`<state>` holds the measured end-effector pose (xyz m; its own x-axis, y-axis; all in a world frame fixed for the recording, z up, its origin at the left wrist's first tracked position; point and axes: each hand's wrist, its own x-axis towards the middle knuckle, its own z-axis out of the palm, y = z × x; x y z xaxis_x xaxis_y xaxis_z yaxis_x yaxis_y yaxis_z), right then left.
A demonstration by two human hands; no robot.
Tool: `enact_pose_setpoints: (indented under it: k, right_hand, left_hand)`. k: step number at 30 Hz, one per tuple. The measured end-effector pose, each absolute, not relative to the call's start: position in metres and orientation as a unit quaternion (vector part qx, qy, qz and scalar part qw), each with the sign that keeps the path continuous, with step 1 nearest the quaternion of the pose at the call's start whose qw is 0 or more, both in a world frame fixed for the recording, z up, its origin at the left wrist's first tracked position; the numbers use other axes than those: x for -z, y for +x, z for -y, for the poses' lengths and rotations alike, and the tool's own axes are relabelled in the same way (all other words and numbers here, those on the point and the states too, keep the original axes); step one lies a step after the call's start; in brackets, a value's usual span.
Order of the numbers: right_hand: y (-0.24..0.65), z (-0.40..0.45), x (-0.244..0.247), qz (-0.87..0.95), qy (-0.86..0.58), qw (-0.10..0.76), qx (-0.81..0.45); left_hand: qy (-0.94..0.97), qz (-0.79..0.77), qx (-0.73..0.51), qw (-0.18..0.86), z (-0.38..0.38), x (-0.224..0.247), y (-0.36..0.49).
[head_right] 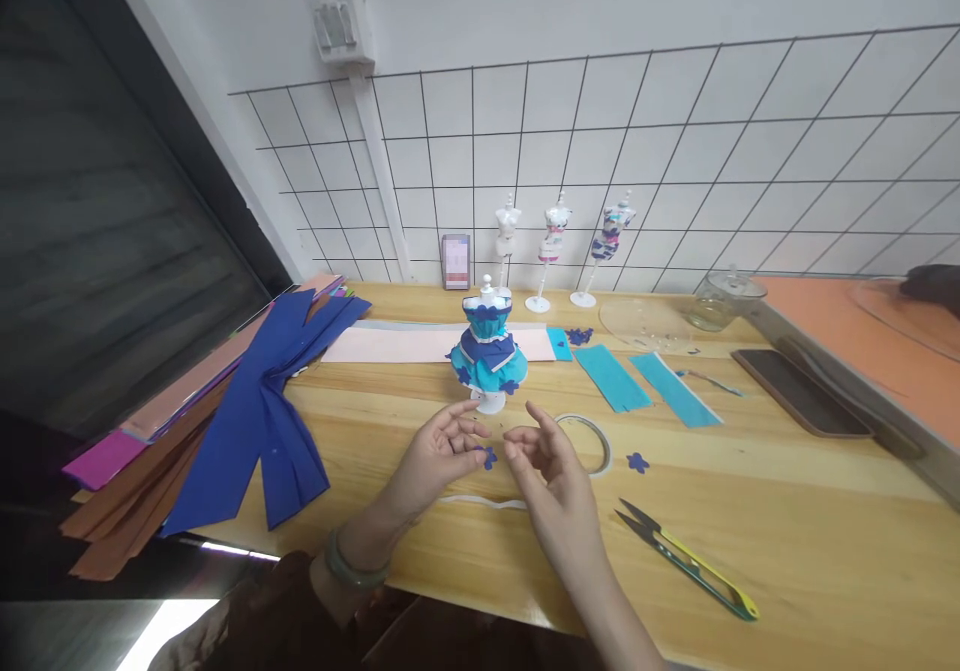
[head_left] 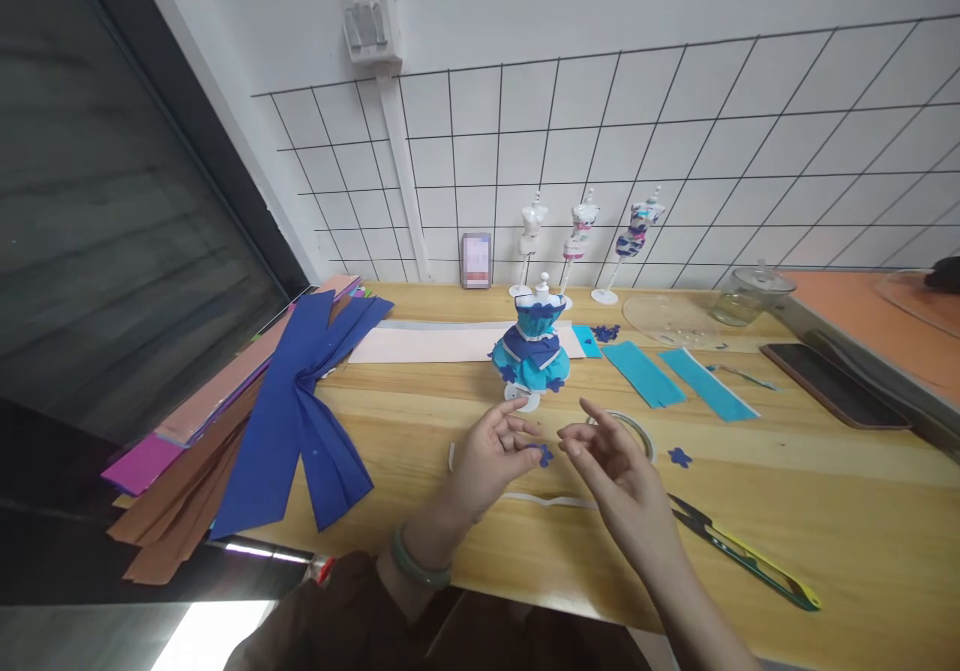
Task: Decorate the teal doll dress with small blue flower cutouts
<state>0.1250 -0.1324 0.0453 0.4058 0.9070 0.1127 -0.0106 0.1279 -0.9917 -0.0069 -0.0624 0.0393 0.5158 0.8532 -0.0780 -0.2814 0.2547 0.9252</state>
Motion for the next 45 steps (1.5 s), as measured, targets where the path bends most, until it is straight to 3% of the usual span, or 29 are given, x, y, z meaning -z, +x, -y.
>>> enact_pose_setpoints:
  k: [16,19,23,25,33,45]
  right_hand:
    - [0.123,0.127,-0.042,0.379,-0.505,0.676,-0.380]
    - [0.132,0.123,-0.047,0.411,-0.517,0.647,-0.382]
    - [0.145,0.116,-0.061,0.463,-0.513,0.606,-0.395]
    - [0.150,0.111,-0.068,0.487,-0.506,0.586,-0.403]
    - [0.150,0.089,-0.087,0.626,-0.487,0.549,-0.264]
    - [0.134,0.075,-0.084,0.662,-0.488,0.528,-0.214]
  left_hand:
    - [0.510,-0.288,-0.419,0.694,0.067,-0.044,-0.006]
    - [0.564,-0.322,-0.472,0.596,0.052,-0.048,-0.009]
    - [0.666,-0.357,-0.562,0.336,0.011,-0.065,-0.010]
    - [0.705,-0.331,-0.554,0.295,-0.011,-0.076,-0.006]
    - [0.743,-0.194,-0.458,0.449,-0.050,-0.092,0.011]
    - [0.720,-0.189,-0.418,0.521,-0.054,-0.097,0.015]
